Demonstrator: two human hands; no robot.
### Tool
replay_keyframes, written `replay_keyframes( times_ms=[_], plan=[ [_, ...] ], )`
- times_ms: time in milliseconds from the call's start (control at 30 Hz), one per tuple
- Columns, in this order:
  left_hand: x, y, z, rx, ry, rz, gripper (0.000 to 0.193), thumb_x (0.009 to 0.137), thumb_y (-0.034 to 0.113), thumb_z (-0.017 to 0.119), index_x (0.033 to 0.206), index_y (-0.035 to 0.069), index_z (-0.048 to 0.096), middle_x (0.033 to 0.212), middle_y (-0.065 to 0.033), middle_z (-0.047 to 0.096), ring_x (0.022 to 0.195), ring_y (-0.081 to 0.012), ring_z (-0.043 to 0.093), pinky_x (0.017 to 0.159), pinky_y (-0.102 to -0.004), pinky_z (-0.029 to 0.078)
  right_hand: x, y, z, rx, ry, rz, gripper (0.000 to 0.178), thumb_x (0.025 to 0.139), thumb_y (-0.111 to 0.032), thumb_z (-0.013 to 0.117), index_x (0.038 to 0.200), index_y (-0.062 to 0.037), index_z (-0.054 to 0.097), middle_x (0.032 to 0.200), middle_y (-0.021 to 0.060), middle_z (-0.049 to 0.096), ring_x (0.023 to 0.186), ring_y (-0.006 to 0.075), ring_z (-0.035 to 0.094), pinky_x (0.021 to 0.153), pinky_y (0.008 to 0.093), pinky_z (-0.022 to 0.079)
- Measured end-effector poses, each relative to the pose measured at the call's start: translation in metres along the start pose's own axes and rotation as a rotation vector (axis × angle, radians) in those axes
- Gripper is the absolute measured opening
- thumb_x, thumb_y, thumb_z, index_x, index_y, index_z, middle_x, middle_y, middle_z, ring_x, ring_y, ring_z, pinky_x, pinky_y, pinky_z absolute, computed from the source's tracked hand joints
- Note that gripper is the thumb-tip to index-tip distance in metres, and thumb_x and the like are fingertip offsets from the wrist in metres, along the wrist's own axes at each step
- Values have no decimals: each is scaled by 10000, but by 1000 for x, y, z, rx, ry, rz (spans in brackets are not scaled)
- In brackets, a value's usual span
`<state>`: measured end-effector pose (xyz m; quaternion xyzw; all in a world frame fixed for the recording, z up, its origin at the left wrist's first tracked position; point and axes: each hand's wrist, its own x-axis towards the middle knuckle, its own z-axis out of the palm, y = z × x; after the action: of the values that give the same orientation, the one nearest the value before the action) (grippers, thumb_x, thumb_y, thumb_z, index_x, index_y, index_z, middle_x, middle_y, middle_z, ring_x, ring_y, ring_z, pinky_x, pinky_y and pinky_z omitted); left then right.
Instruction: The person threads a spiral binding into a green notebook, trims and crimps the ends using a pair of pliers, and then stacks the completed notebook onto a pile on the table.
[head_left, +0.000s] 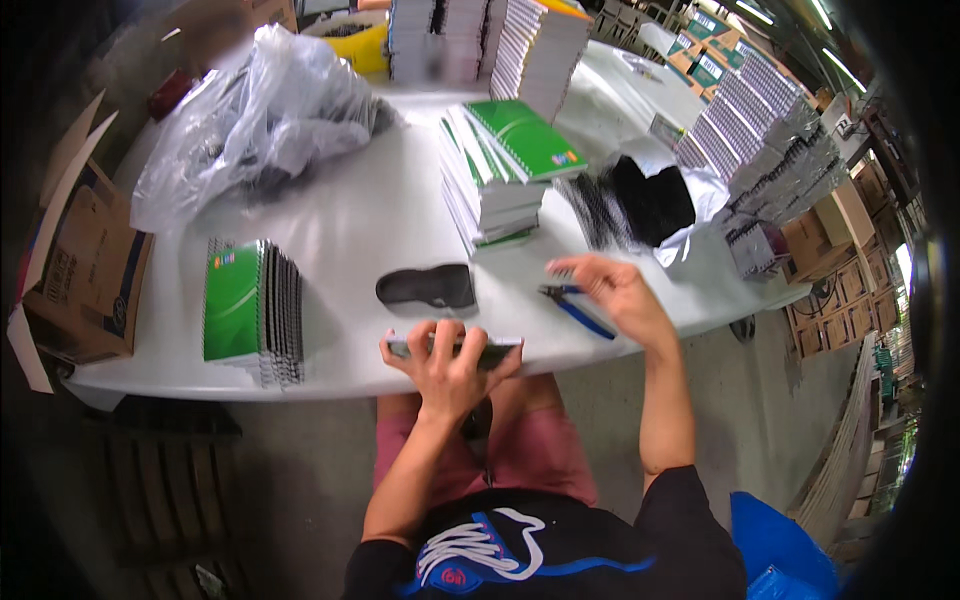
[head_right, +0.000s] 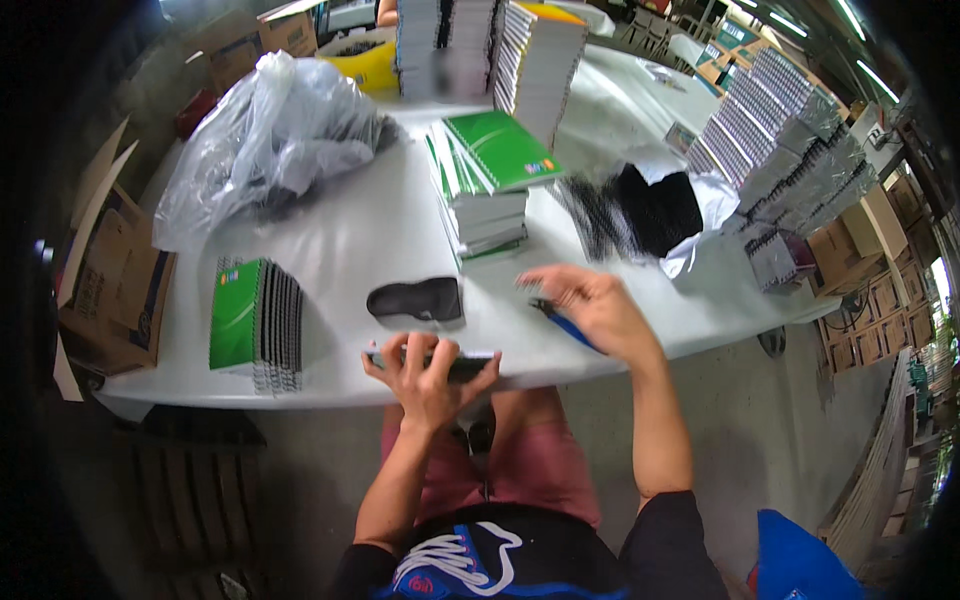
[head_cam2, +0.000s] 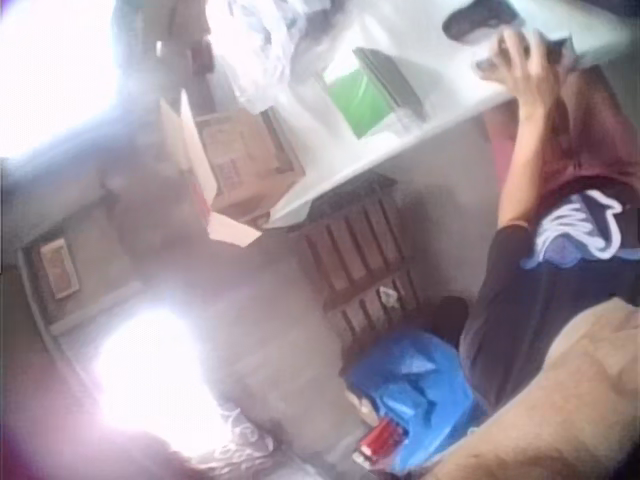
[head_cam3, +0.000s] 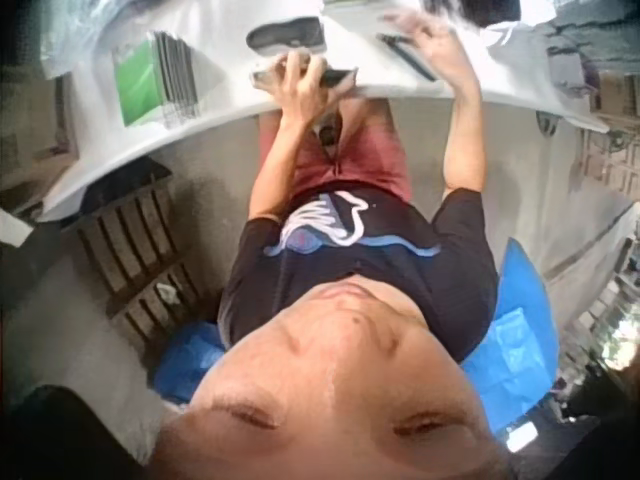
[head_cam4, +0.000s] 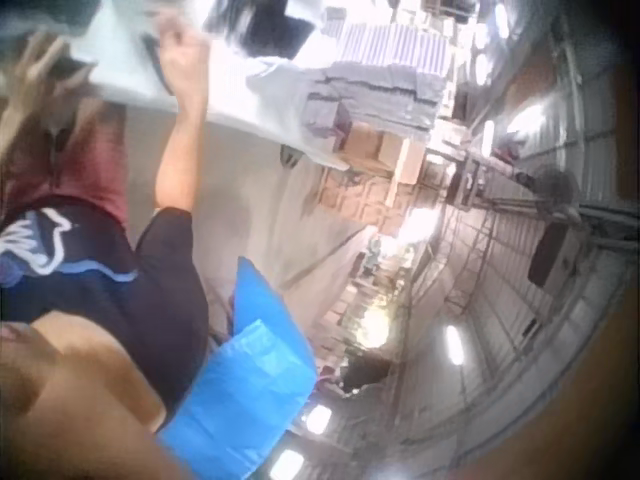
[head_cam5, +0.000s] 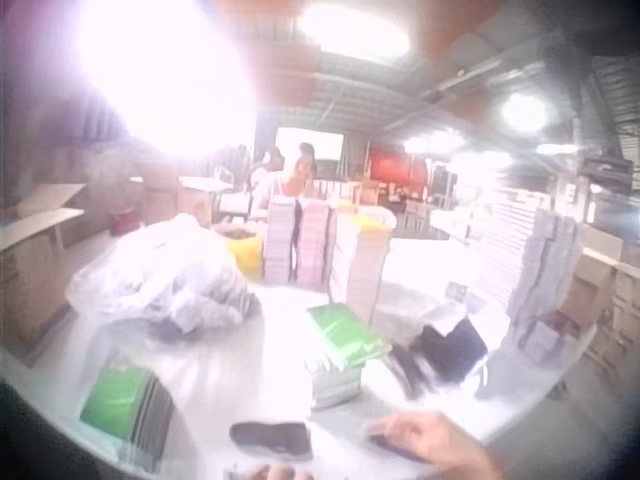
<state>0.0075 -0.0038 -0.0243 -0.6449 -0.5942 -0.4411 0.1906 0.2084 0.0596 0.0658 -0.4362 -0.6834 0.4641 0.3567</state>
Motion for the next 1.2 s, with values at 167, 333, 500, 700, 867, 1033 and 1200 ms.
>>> replay_keyframes(
  times_ms=[167, 333, 500, 700, 867, 1033, 1200],
  plan=[
    [0, 7, 8, -69, 32, 16, 355, 566, 507, 726, 673, 209, 565, 774, 41, 496, 894, -202, 457, 922, -548, 180, -35, 8, 33, -246, 7, -118, 199, 816, -74, 645, 1002, -110, 705, 884, 59, 585, 799, 174, 570, 709, 279, 453],
    [-1, 6, 8, -30, 66, 19, 373, 551, 509, 738, 711, 216, 571, 785, 37, 494, 914, -207, 457, 935, -534, 170, -32, 18, 39, -252, 106, -256, 234, 763, 0, 661, 971, -96, 709, 902, 64, 590, 811, 191, 577, 726, 296, 465],
    [-1, 6, 4, 3, 38, 31, 400, 540, 504, 761, 710, 203, 560, 797, 16, 489, 925, -220, 451, 934, -492, 178, -32, 22, 34, -221, 67, -241, 219, 766, 5, 662, 955, -94, 711, 894, 53, 583, 830, 183, 570, 739, 290, 461],
    [3, 5, 0, 6, -23, 40, 449, 538, 547, 774, 693, 198, 538, 795, 22, 481, 902, -210, 456, 899, -472, 199, -34, 23, 27, -87, -84, -188, 200, 793, -6, 648, 968, -84, 704, 883, 33, 571, 848, 160, 552, 757, 278, 443],
    [1, 3, 0, -2, -44, 15, 450, 600, 620, 710, 757, 216, 588, 829, 45, 490, 905, -165, 461, 890, -512, 189, -31, 23, 25, -18, -156, -176, 171, 824, -29, 634, 983, -57, 692, 859, 26, 578, 794, 141, 542, 701, 270, 441],
    [-3, 2, -2, 38, -77, 29, 498, 615, 660, 669, 861, 231, 619, 847, 55, 498, 923, -155, 456, 882, -495, 195, -31, 10, 29, -145, -177, -15, 155, 871, -61, 589, 1003, -21, 660, 710, 63, 582, 621, 125, 503, 588, 256, 426],
    [0, 3, -3, 40, -83, 22, 476, 621, 638, 685, 862, 232, 624, 842, 56, 497, 916, -156, 463, 870, -495, 205, -26, 18, 28, -262, -119, -392, 159, 903, -71, 540, 1020, -30, 640, 631, 102, 568, 556, 131, 499, 541, 285, 426]
  ],
)
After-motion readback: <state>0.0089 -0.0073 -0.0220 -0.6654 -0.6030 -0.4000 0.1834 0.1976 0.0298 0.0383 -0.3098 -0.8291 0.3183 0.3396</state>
